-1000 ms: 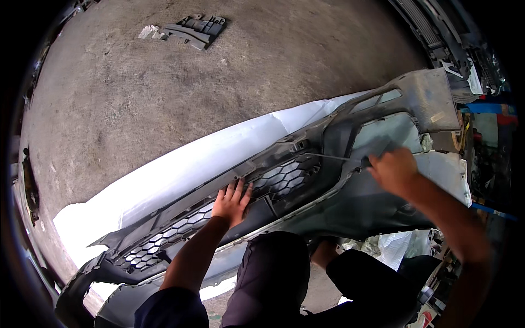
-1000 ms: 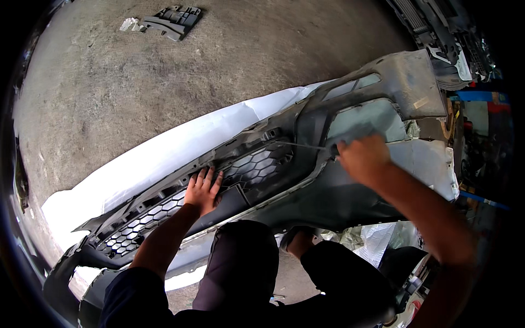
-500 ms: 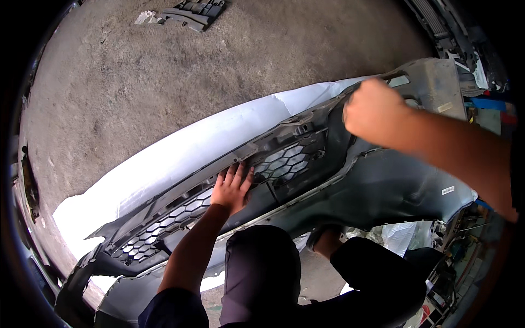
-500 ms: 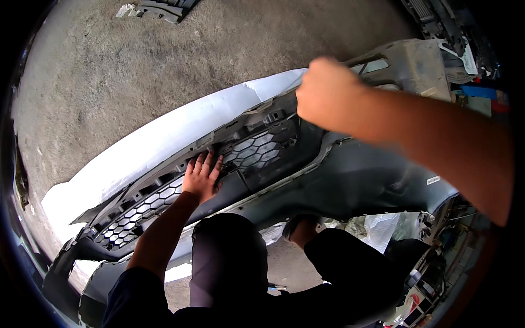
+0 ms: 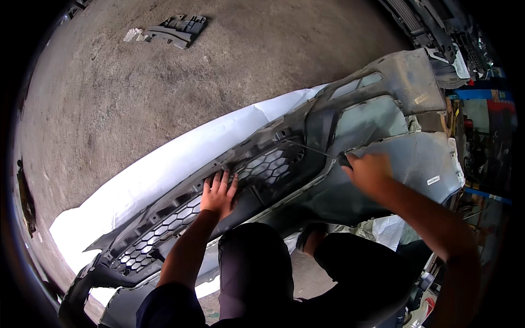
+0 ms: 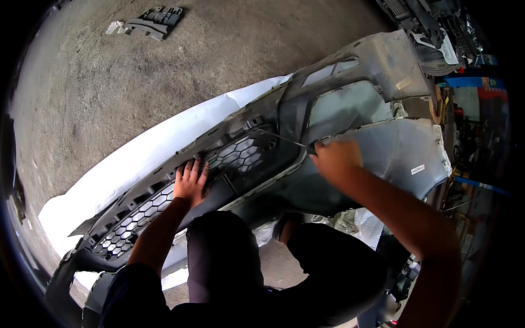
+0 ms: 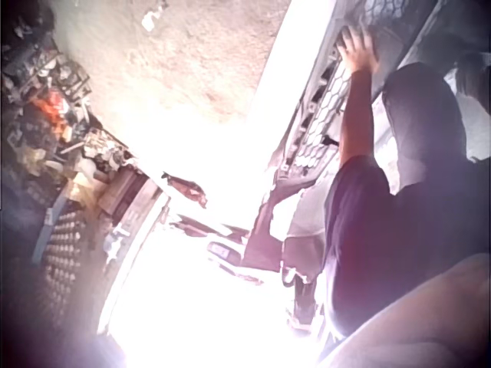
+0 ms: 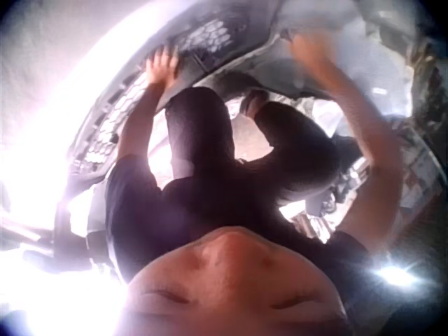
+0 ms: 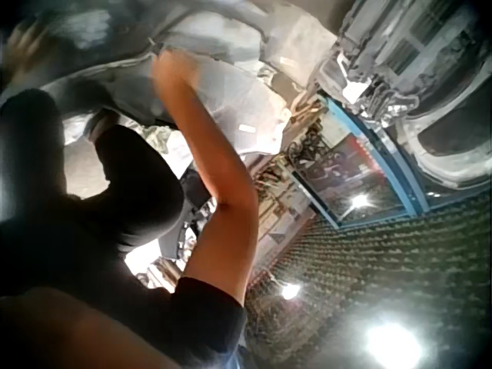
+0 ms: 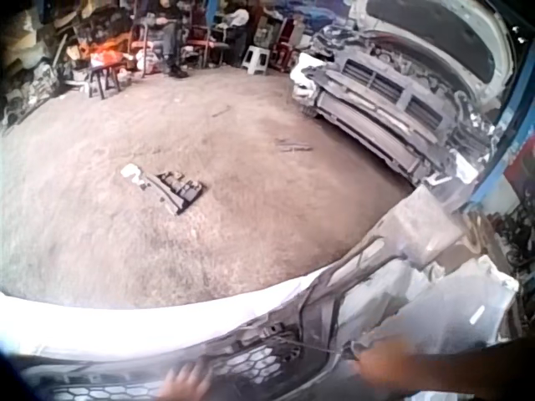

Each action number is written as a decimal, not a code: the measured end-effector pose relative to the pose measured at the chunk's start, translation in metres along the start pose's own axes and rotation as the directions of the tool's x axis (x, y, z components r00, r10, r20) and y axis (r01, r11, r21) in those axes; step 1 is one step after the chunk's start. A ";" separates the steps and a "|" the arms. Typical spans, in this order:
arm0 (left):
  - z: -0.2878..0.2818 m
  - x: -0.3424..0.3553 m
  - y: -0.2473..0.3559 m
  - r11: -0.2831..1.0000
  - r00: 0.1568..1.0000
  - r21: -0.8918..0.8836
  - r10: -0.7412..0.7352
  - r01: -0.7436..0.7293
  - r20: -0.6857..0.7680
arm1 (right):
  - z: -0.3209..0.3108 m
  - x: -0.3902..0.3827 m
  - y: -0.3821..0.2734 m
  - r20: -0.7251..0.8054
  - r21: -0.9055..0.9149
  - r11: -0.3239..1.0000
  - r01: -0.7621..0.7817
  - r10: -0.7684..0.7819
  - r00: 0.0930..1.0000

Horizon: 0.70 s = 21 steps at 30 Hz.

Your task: The person uses a screwdriver to pry and separate a black plastic inner panel from the white car bumper. They work along the edges of the panel, using the tool to release clips or fasteners holding the part in place.

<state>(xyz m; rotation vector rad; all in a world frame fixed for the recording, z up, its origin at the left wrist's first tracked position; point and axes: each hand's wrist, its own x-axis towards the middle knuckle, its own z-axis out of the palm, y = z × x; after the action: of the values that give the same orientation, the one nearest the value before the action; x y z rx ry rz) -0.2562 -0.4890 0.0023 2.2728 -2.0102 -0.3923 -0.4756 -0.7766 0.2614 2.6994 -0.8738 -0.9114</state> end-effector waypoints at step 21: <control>0.004 0.001 0.009 0.988 0.998 0.147 -0.043 0.050 -0.050 | 0.152 -0.047 -0.018 -0.197 0.546 0.826 -0.141 0.290 0.937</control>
<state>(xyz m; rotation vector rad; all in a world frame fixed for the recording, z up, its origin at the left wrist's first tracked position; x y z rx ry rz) -0.2658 -0.4912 0.0002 2.3939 -2.0305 -0.1971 -0.5883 -0.7299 0.1577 2.9588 -1.5090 -0.2536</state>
